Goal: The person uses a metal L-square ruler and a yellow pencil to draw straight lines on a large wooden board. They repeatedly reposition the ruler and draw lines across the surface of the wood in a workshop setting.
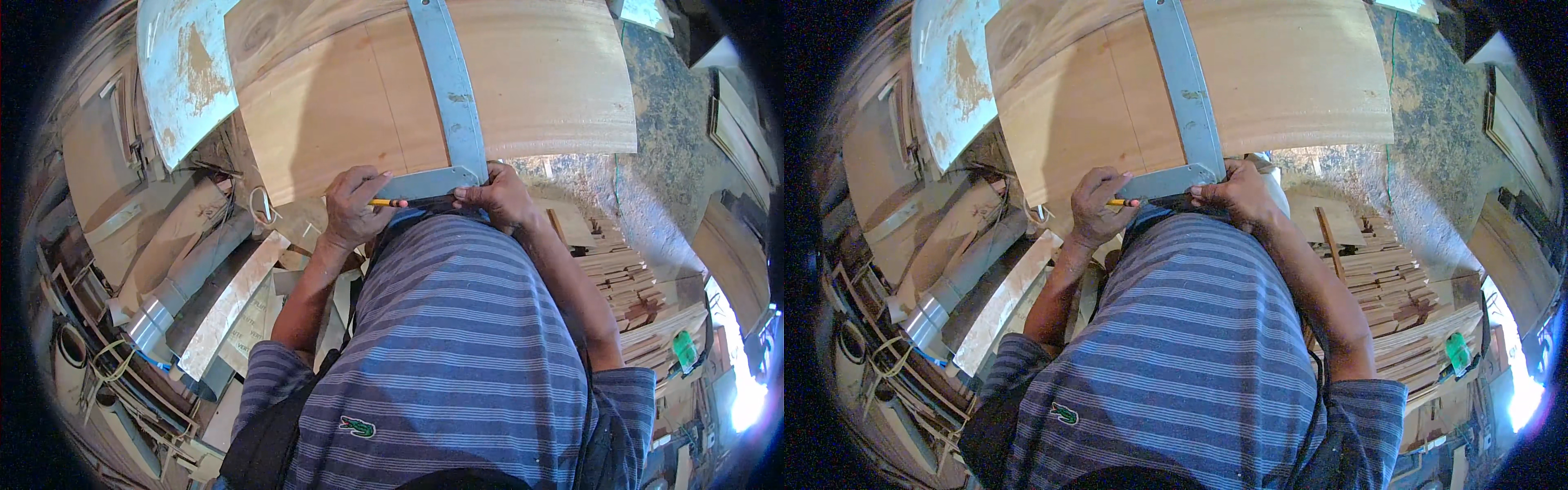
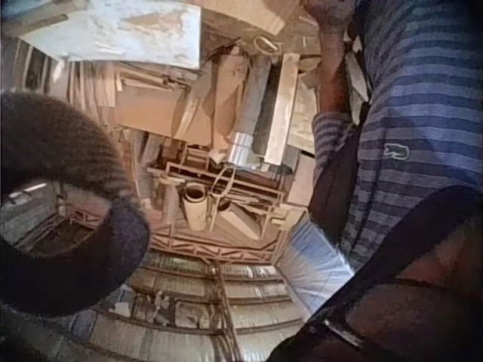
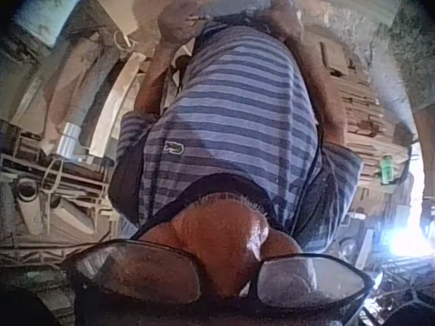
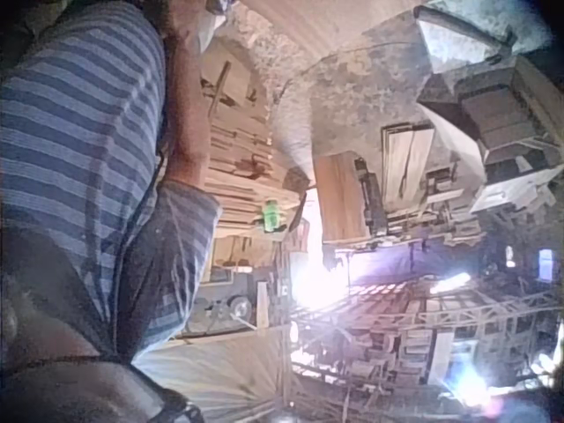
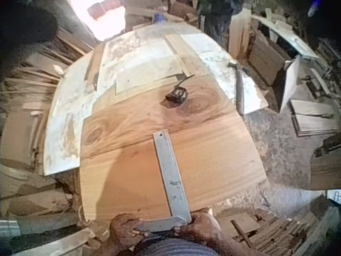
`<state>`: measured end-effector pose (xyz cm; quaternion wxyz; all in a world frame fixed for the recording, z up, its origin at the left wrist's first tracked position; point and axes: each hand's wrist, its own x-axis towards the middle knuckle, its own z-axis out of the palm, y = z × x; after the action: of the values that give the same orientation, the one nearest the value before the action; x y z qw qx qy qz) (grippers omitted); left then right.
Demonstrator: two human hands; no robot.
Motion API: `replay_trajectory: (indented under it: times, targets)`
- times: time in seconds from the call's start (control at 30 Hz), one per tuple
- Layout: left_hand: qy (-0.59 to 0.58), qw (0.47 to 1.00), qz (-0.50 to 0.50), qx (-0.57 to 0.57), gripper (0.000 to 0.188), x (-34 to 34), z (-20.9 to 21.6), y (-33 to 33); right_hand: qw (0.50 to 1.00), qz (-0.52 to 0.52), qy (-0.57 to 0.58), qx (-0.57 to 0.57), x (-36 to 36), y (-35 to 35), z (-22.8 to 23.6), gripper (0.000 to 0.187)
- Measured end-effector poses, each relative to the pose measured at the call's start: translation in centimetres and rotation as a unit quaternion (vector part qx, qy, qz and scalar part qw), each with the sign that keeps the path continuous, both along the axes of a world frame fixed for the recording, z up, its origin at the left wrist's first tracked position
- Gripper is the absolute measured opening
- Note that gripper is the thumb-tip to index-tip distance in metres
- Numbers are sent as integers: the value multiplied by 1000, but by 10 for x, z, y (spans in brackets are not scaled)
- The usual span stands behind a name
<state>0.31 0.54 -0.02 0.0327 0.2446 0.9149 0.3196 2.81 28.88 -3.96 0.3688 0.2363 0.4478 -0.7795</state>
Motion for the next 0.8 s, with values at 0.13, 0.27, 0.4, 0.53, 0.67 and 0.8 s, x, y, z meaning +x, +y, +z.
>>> replay_trajectory:
  times: [0.13,0.27,0.4,0.53,0.67,0.8]
  targets:
    - [-17,1000,-6,3,48,0,1,-2,999,-30,-20,-34,-1,-3,6,23]
    - [-28,1000,-7,5,49,1,2,-2,999,-21,-32,-25,-5,-4,12,19]
    - [-72,997,-8,18,43,-5,8,-2,999,-35,-23,-25,-2,-5,10,17]
    - [-182,965,118,150,35,-16,9,-18,997,-17,-52,-49,-8,1,21,23]
    - [-347,830,312,305,47,-35,6,-37,990,-77,-43,-106,-2,4,28,22]
    - [-373,855,199,301,36,-34,4,-13,975,-171,25,-138,-14,0,59,25]
